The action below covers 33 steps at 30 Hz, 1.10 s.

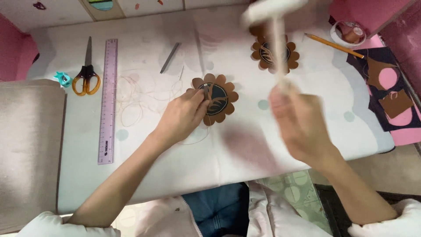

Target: Using a mallet and a hollow punch tool to create decorative holes in leather flower cutouts on a workbench.

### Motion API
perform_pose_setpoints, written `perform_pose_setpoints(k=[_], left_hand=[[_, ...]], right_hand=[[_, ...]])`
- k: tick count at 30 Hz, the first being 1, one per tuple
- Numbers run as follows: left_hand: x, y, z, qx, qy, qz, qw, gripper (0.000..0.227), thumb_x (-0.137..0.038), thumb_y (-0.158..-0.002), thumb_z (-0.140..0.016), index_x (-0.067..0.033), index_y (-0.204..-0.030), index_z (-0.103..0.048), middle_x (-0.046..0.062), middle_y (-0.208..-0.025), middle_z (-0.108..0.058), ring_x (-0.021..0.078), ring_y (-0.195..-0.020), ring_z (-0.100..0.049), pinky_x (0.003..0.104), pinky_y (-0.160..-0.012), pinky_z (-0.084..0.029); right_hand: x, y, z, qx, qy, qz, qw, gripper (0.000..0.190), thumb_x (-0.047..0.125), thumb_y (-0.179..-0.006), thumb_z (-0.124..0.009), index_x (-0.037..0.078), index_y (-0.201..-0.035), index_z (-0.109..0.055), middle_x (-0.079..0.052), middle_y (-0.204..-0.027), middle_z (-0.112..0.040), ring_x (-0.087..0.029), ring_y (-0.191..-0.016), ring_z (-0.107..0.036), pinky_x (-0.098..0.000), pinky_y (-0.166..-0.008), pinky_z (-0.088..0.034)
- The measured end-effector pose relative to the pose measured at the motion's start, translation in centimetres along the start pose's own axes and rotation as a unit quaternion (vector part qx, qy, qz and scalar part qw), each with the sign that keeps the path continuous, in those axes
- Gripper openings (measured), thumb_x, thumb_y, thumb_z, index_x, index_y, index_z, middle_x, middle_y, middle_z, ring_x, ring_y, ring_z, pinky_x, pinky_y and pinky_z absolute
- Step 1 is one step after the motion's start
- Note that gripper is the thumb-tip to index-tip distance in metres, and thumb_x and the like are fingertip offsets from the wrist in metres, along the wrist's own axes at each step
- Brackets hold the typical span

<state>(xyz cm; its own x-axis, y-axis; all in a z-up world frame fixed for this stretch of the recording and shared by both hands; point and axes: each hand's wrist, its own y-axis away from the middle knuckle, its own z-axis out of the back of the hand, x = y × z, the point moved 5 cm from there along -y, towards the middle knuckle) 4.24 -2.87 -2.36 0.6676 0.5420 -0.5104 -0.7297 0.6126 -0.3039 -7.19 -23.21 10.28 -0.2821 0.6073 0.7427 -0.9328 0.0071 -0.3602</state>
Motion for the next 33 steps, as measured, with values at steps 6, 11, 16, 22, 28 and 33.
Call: perform_pose_setpoints(k=[6, 11, 16, 22, 28, 33], left_hand=[[-0.1, 0.0, -0.1, -0.008, -0.013, -0.015, 1.0, 0.019, -0.017, -0.104, -0.048, -0.0017, -0.095, -0.054, 0.012, -0.086, -0.061, 0.0318, -0.075, -0.056, 0.048, -0.056, -0.047], [-0.2, -0.2, 0.0, 0.031, 0.009, 0.04, 0.999, 0.023, -0.02, -0.105, -0.043, -0.0036, -0.092, -0.052, 0.014, -0.087, -0.06, 0.0343, -0.07, -0.056, 0.049, -0.059, -0.047], [-0.1, -0.2, 0.0, 0.012, 0.006, 0.016, 1.0, 0.023, -0.021, -0.106, -0.044, -0.0036, -0.093, -0.053, 0.011, -0.088, -0.062, 0.0309, -0.075, -0.056, 0.047, -0.057, -0.047], [-0.4, -0.2, 0.2, 0.024, 0.007, 0.038, 0.999, 0.026, -0.021, -0.106, -0.044, -0.0045, -0.087, -0.049, 0.011, -0.083, -0.06, 0.0306, -0.071, -0.055, 0.047, -0.057, -0.046], [0.0, -0.1, -0.4, -0.002, -0.017, -0.013, 1.0, 0.019, -0.018, -0.105, -0.046, -0.004, -0.094, -0.053, 0.011, -0.088, -0.063, 0.031, -0.078, -0.056, 0.047, -0.056, -0.047], [0.1, -0.3, -0.3, -0.003, -0.032, -0.011, 0.999, 0.018, -0.019, -0.104, -0.046, -0.0048, -0.094, -0.054, 0.012, -0.088, -0.064, 0.0315, -0.082, -0.058, 0.047, -0.057, -0.049]], right_hand=[[-2.0, -0.1, 0.4, 0.162, 0.282, -0.039, 0.945, 0.033, 0.036, -0.109, -0.038, 0.014, -0.089, -0.051, -0.013, -0.056, -0.055, -0.036, -0.052, -0.055, -0.0502, -0.062, -0.037], [-3.4, 0.3, -2.1, 0.123, 0.501, 0.072, 0.854, 0.017, 0.033, -0.103, -0.046, 0.017, -0.102, -0.046, -0.003, -0.057, -0.061, -0.035, -0.052, -0.063, -0.0509, -0.045, -0.044], [-0.9, 0.4, 2.7, 0.021, 0.393, 0.059, 0.918, 0.035, 0.034, -0.114, -0.031, 0.011, -0.1, -0.053, -0.004, -0.063, -0.051, -0.032, -0.056, -0.052, -0.0481, -0.057, -0.036], [-3.1, -0.3, 0.4, 0.152, 0.43, 0.041, 0.889, 0.01, 0.027, -0.101, -0.042, 0.021, -0.101, -0.05, -0.001, -0.058, -0.057, -0.031, -0.052, -0.057, -0.0484, -0.052, -0.041], [-0.9, -1.1, 0.2, 0.058, 0.305, 0.047, 0.95, 0.04, 0.038, -0.112, -0.033, 0.007, -0.091, -0.045, -0.011, -0.058, -0.054, -0.032, -0.054, -0.054, -0.0436, -0.056, -0.036], [-2.6, -1.0, 0.1, 0.182, 0.117, -0.08, 0.973, 0.035, 0.026, -0.11, -0.044, 0.013, -0.077, -0.045, 0.003, -0.066, -0.034, -0.012, -0.06, -0.032, -0.033, -0.055, -0.031]])
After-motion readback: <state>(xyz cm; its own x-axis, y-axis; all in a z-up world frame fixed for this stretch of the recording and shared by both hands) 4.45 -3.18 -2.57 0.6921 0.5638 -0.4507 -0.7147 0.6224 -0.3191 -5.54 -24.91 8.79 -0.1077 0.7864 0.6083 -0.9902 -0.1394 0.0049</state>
